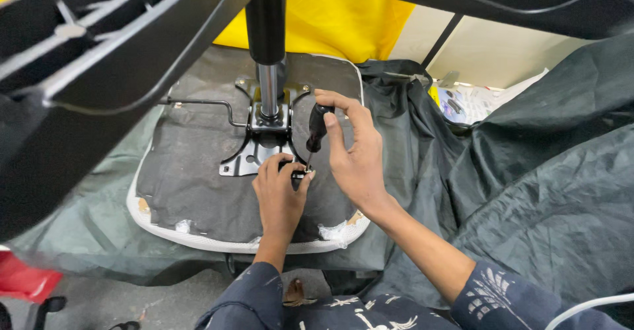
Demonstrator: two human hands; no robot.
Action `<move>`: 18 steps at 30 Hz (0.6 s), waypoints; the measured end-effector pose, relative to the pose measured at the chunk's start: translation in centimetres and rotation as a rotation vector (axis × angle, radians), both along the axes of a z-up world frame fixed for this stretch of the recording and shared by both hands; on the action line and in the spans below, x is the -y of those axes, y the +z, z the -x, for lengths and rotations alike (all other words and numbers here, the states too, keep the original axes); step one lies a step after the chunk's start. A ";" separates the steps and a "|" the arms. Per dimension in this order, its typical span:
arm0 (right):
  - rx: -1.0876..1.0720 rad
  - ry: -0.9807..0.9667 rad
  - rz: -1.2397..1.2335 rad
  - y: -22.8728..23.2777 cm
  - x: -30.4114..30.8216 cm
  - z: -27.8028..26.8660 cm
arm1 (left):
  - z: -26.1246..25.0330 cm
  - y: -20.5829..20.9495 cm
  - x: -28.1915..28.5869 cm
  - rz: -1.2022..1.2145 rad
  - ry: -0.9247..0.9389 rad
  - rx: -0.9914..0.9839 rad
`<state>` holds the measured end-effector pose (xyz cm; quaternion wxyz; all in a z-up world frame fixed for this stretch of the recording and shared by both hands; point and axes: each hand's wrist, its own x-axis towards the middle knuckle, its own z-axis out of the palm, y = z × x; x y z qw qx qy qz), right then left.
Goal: The person uses a screwdriver to tighten screws on the metal base of an office chair. They work on multiple screw holes around the central pole, then lift the chair seat to inspect the underside before placing it back down.
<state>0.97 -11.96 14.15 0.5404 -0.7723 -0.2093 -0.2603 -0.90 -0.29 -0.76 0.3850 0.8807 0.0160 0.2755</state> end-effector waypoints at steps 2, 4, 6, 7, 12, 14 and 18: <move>0.064 -0.045 0.072 0.0 0.2 -0.1 | -0.1 0.1 -0.1 -0.018 0.011 0.003; 0.168 -0.117 0.143 -0.2 0.1 -0.6 | -0.2 0.0 -0.1 -0.018 0.014 0.011; 0.080 -0.116 0.120 -0.3 -0.2 -0.9 | -0.1 -0.1 -0.1 -0.014 0.006 0.023; 0.035 -0.119 0.111 -0.3 -0.1 -1.1 | -0.1 -0.1 0.1 -0.010 0.010 0.012; -0.017 0.037 -0.025 -0.5 -0.2 -0.7 | -0.4 -0.2 0.0 -0.021 0.024 0.012; 0.060 0.027 0.023 -0.5 -0.3 -0.6 | -0.5 -0.2 0.3 -0.024 0.035 -0.005; 0.065 -0.091 0.137 -0.7 -0.4 -1.0 | -0.6 0.2 0.6 -0.018 0.053 -0.015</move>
